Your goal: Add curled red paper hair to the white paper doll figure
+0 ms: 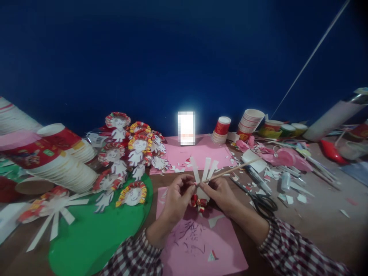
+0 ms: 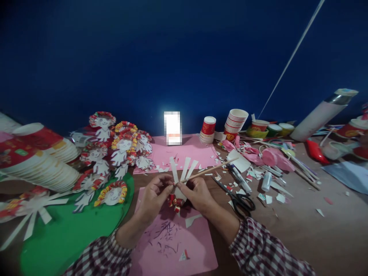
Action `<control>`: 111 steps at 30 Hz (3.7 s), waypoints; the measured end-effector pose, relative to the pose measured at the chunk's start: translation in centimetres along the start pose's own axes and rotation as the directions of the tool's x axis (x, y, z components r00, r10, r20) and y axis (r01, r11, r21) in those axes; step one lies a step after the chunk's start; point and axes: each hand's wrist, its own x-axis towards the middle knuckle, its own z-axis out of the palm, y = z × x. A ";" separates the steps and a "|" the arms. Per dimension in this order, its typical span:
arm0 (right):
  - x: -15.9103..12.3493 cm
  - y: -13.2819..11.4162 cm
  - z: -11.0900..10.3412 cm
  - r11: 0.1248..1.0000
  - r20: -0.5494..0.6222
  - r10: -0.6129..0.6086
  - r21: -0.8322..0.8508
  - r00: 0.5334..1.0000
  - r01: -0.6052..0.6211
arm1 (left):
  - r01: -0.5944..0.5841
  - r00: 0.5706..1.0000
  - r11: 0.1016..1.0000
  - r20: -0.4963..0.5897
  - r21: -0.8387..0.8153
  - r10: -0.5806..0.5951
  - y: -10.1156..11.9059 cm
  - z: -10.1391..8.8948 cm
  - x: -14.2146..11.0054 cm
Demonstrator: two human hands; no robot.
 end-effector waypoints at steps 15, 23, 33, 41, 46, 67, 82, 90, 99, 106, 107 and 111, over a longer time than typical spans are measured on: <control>-0.3 0.0 -2.0 0.490 0.072 -0.659 -0.714 0.749 0.500 | 0.011 0.989 1.000 -0.149 0.027 -0.007 -0.2 -0.3 0.3; -0.3 -0.8 -2.5 0.240 0.235 -0.659 -0.834 0.715 0.496 | -0.015 0.990 0.991 -0.139 0.131 0.033 0.5 -0.1 0.0; 0.1 0.1 -2.4 0.208 0.288 -0.572 -0.855 0.768 0.476 | -0.038 0.985 0.976 -0.154 0.217 0.073 0.6 0.1 -0.1; 0.1 0.3 -2.4 0.248 0.267 -0.583 -0.841 0.767 0.481 | -0.070 0.985 0.949 -0.127 0.309 0.114 0.3 0.0 -0.2; 0.1 0.2 -2.3 0.271 0.260 -0.583 -0.831 0.770 0.486 | -0.104 0.986 0.953 -0.099 0.285 0.137 -0.3 -0.2 -0.1; 0.2 0.1 -2.2 0.259 0.270 -0.584 -0.832 0.766 0.491 | -0.083 0.989 0.961 -0.098 0.264 0.112 -0.3 -0.2 -0.2; 0.4 0.2 -2.5 0.285 0.248 -0.575 -0.833 0.780 0.475 | -0.065 0.989 0.961 -0.112 0.269 0.099 -0.5 -0.1 -0.1; 0.6 0.1 -2.8 0.297 0.231 -0.562 -0.840 0.794 0.454 | -0.040 0.986 0.959 -0.146 0.281 0.084 0.2 -0.1 -0.2; 0.8 0.1 -4.0 0.179 0.170 -0.679 -0.905 0.714 0.386 | 0.075 0.975 0.992 -0.217 0.098 -0.053 0.7 0.0 0.0; -0.8 -1.0 -2.5 0.173 0.277 -0.621 -0.864 0.733 0.473 | 0.105 0.970 0.934 -0.174 -0.341 -0.173 -0.1 -0.1 0.4; -0.9 -0.9 -2.4 0.188 0.296 -0.592 -0.854 0.750 0.486 | 0.115 0.968 0.918 -0.164 -0.379 -0.189 0.0 -0.1 0.4; -0.9 -0.2 -2.3 0.277 0.321 -0.533 -0.808 0.783 0.520 | 0.141 0.960 0.880 -0.156 -0.453 -0.234 0.4 -0.1 0.4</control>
